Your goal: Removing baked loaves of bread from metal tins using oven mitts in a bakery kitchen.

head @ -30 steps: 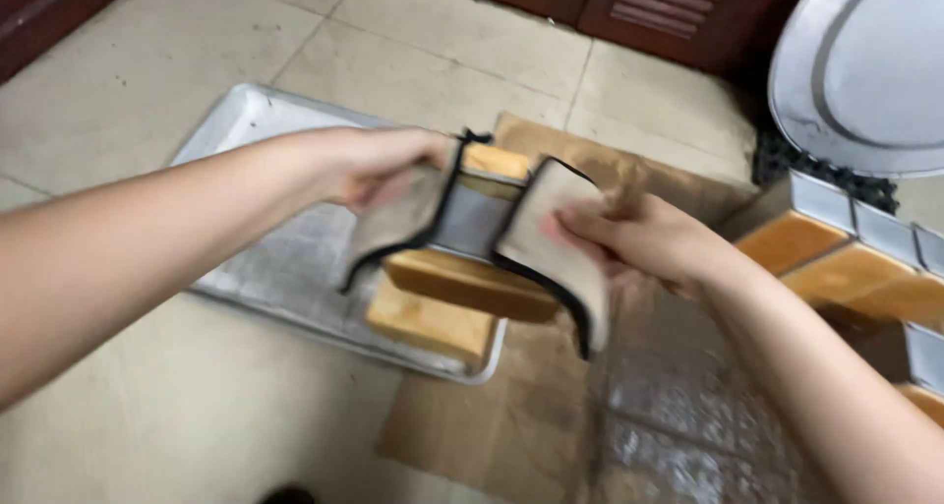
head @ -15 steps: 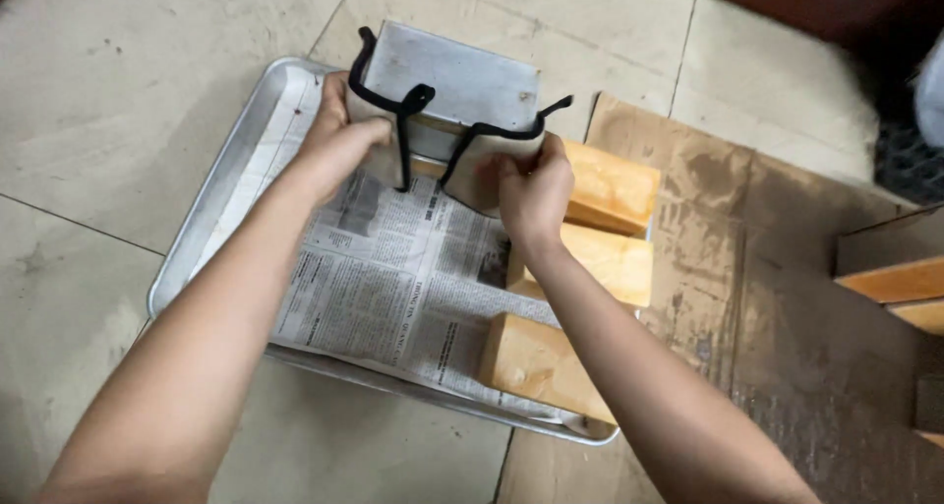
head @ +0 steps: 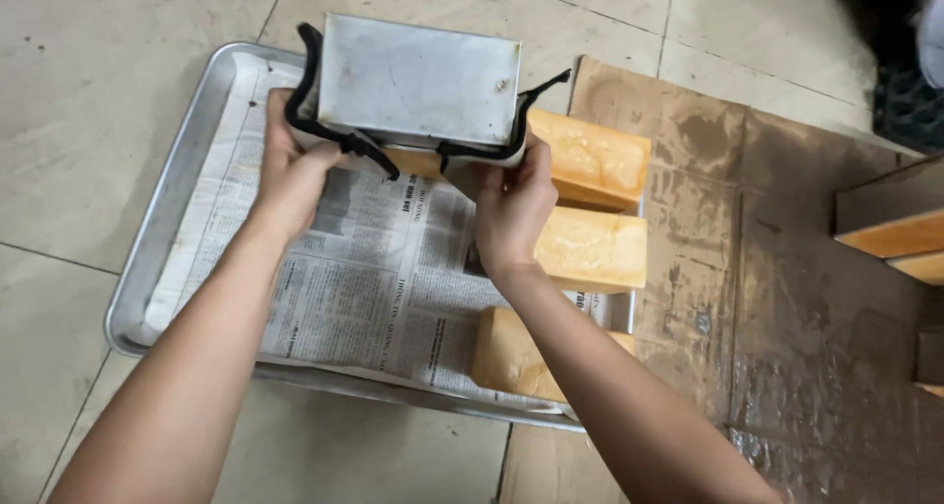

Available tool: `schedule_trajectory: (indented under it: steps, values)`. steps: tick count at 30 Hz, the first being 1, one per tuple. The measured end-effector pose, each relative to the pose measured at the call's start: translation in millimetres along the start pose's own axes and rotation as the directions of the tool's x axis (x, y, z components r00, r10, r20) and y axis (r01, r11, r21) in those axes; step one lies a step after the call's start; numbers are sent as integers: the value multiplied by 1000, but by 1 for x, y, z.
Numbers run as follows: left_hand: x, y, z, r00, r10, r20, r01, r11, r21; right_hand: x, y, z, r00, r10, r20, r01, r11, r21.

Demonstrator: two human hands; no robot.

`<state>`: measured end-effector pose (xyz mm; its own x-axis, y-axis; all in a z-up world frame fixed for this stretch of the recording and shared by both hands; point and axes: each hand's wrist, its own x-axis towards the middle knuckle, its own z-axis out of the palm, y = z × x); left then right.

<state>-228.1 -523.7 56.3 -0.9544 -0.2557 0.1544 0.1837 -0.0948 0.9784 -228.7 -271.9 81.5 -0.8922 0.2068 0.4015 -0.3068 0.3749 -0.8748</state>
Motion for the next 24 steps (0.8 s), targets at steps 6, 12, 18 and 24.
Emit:
schedule_trajectory:
  steps: [6,12,18,24]
  values:
    - [-17,119,38,953,303,6,-299,935,191,35,-64,-50,977,-212,-35,208,973,-105]
    - [-51,160,179,988,-92,124,4,818,575,110,-106,-249,940,218,262,-16,796,-605]
    - [-166,68,374,656,-539,528,423,843,333,56,35,-507,572,786,235,-398,517,-758]
    - [-193,11,483,517,-744,424,644,664,380,-47,325,-702,386,869,310,-599,491,-632]
